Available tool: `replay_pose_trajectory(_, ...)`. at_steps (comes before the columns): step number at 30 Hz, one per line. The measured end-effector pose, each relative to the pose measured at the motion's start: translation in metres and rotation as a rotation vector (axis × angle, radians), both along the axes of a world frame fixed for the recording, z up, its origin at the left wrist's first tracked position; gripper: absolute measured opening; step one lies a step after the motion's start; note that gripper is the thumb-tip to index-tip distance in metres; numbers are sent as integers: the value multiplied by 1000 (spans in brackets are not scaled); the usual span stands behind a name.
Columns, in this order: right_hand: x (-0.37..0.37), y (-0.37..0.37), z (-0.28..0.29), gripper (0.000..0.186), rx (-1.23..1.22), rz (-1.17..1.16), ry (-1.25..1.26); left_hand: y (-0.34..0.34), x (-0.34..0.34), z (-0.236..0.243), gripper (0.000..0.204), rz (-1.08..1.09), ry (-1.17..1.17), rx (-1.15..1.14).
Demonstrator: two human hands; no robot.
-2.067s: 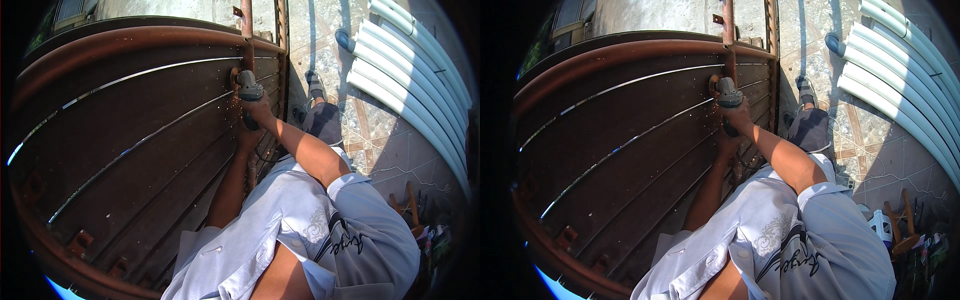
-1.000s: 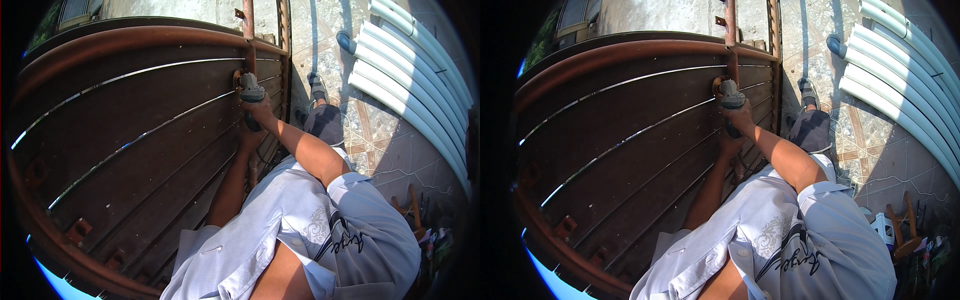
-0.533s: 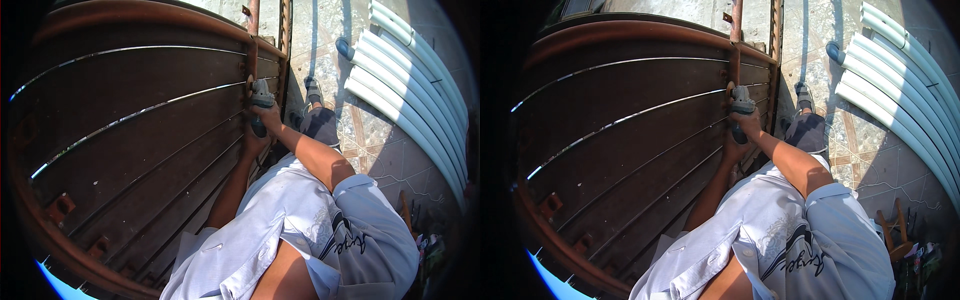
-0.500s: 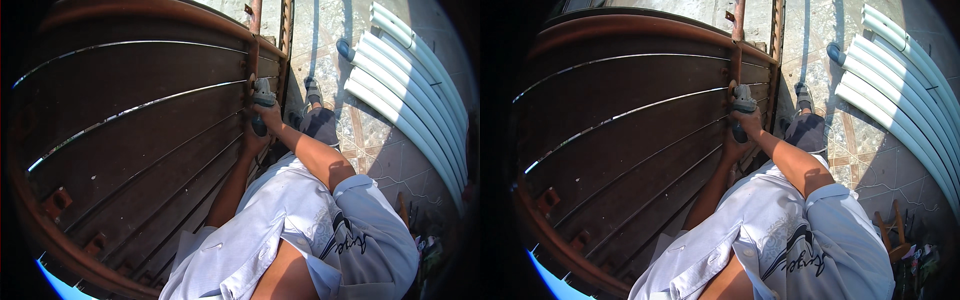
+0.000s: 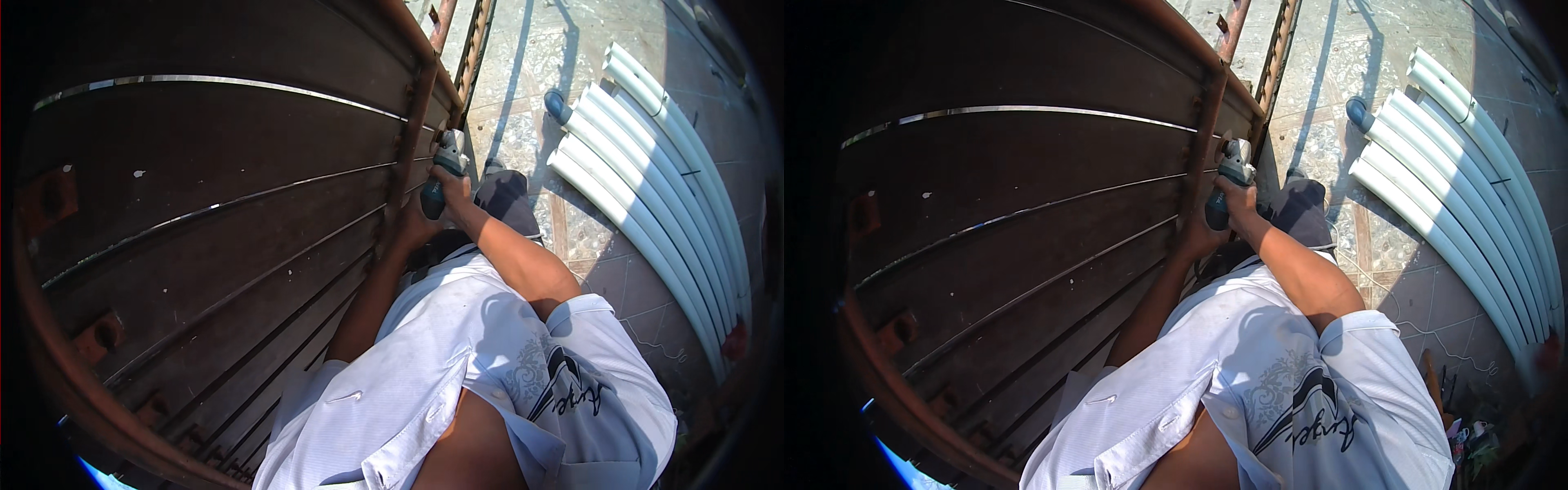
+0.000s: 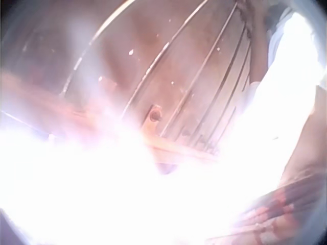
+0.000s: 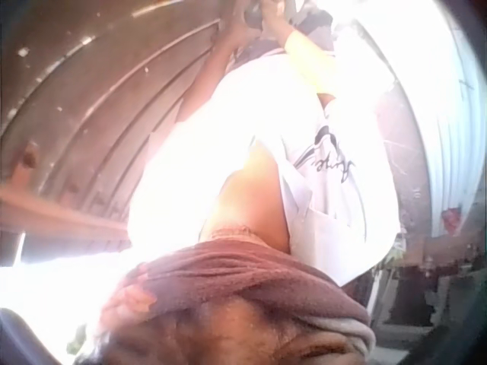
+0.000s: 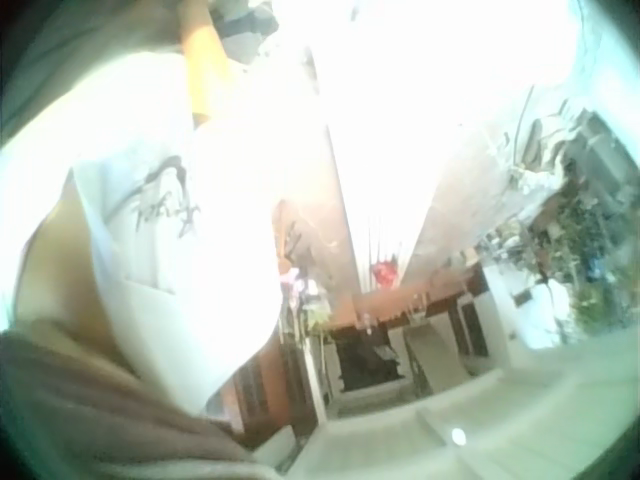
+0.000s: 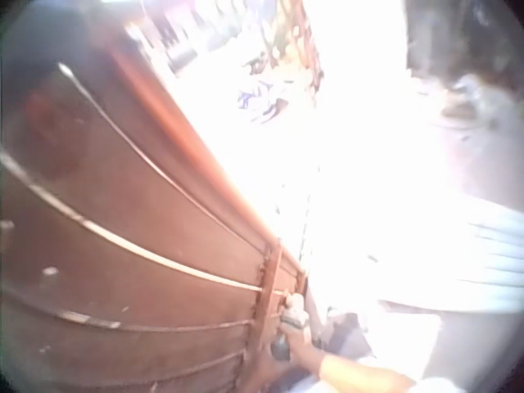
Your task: The person cuts and grinds metal on a gate using an angle grinder.
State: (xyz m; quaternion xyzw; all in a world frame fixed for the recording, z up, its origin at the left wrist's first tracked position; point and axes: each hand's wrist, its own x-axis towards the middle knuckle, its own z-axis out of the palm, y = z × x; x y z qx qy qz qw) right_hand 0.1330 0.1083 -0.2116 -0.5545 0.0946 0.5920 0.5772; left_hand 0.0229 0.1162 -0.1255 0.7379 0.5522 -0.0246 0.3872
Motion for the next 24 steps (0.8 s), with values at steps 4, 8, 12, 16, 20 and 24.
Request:
replay_pose_trajectory(4,14,3,-2,33,13,-20,64,3,5,-15,86,26,42,-163)
replay_pose_trajectory(8,22,6,-2,36,45,25,134,1,9,-13,85,82,1,-166)
replay_pose_trajectory(12,9,8,17,31,33,78,125,-6,-1,-3,85,111,31,-129)
replay_pose_trajectory(16,-10,8,18,29,145,114,23,-11,-18,-8,95,62,-119,111)
replay_pose_trajectory(20,-40,2,12,32,176,150,-88,-27,-45,-22,83,239,-52,16)
replay_pose_trajectory(24,-65,-6,13,43,192,73,-7,-33,-80,-46,78,224,7,-59)
